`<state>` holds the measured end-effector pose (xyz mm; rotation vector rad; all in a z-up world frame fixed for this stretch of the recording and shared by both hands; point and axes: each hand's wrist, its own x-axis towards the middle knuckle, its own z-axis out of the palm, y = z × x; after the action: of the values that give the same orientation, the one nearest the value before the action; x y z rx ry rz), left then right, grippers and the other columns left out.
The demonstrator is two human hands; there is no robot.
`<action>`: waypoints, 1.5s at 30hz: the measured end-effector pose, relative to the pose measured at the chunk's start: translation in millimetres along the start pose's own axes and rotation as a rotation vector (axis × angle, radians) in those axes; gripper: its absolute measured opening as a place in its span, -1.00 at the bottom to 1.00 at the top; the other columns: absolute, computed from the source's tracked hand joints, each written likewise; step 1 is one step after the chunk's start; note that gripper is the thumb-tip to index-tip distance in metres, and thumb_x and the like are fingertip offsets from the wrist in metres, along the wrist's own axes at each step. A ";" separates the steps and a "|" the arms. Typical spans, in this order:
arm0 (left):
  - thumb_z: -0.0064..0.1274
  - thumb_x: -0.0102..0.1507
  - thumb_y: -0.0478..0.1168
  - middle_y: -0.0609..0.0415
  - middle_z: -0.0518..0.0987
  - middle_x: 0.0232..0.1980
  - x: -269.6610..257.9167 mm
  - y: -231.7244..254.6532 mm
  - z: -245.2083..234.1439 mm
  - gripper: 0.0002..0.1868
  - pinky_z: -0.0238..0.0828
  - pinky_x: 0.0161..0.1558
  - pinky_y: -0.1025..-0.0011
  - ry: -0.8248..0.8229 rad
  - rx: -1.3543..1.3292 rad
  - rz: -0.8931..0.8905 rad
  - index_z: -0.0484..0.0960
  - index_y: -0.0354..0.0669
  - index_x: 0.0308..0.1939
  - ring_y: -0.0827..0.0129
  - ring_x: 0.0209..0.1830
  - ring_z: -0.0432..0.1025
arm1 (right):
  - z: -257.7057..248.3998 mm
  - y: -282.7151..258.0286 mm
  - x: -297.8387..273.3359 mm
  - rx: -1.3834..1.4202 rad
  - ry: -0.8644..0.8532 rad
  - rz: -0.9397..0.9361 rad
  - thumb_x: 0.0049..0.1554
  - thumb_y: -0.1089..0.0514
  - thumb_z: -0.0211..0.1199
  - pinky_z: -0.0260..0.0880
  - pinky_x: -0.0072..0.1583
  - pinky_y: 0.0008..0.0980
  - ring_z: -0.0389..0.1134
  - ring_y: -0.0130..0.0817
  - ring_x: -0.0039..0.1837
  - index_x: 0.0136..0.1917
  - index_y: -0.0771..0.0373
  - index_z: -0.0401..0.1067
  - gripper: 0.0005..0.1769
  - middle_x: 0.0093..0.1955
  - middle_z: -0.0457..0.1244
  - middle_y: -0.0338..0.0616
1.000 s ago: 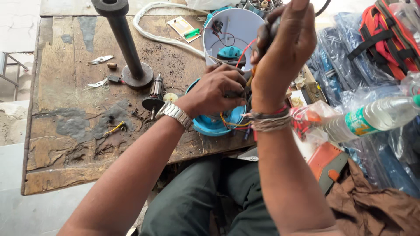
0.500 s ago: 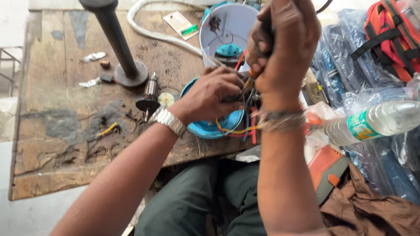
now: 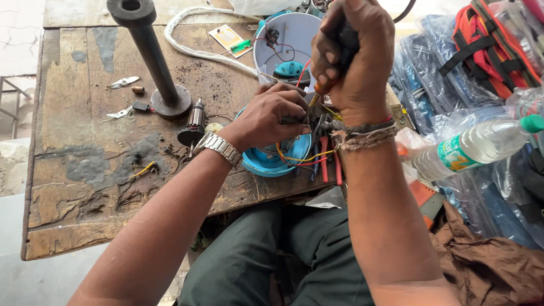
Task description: The person repairs an electrical motor by using a screwdriver to tighten components, handling wires, and applying oil from a small bottle to the central shaft.
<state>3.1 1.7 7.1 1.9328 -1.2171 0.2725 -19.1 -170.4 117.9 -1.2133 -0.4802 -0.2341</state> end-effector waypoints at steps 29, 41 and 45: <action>0.35 0.12 0.01 0.29 0.61 0.03 0.8 -2.0 1.7 -0.77 0.04 0.32 0.08 -0.055 0.025 -0.014 0.75 -0.01 -0.30 0.28 0.33 0.30 | -9.5 -1.3 25.4 0.154 -0.561 0.069 0.39 -0.08 0.10 0.31 -0.27 -0.32 0.22 -0.18 -0.30 -0.05 0.30 0.35 -0.61 -0.29 0.17 0.01; 0.34 0.12 -0.04 0.26 0.61 0.02 2.0 -2.8 1.7 -0.78 0.07 0.32 0.10 -0.026 0.010 0.011 0.74 -0.02 -0.27 0.25 0.27 0.33 | 36.0 17.4 -7.0 -0.115 0.261 -0.253 0.43 0.02 0.15 -0.01 -0.48 -0.44 0.04 -0.45 -0.51 -0.12 0.35 0.28 -0.61 -0.44 0.07 -0.13; 0.34 0.12 -0.04 0.30 0.62 0.01 0.2 -1.9 3.4 -0.80 0.07 0.35 0.11 -0.018 0.022 0.007 0.73 -0.02 -0.30 0.27 0.32 0.34 | 28.7 14.2 -6.9 -0.098 0.217 -0.226 0.45 0.00 0.16 0.03 -0.44 -0.45 0.08 -0.44 -0.47 -0.14 0.36 0.29 -0.57 -0.41 0.07 -0.14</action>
<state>4.0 -0.6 4.0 1.9537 -1.2372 0.2736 -25.7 -139.2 110.3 -1.2122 -0.4191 -0.5823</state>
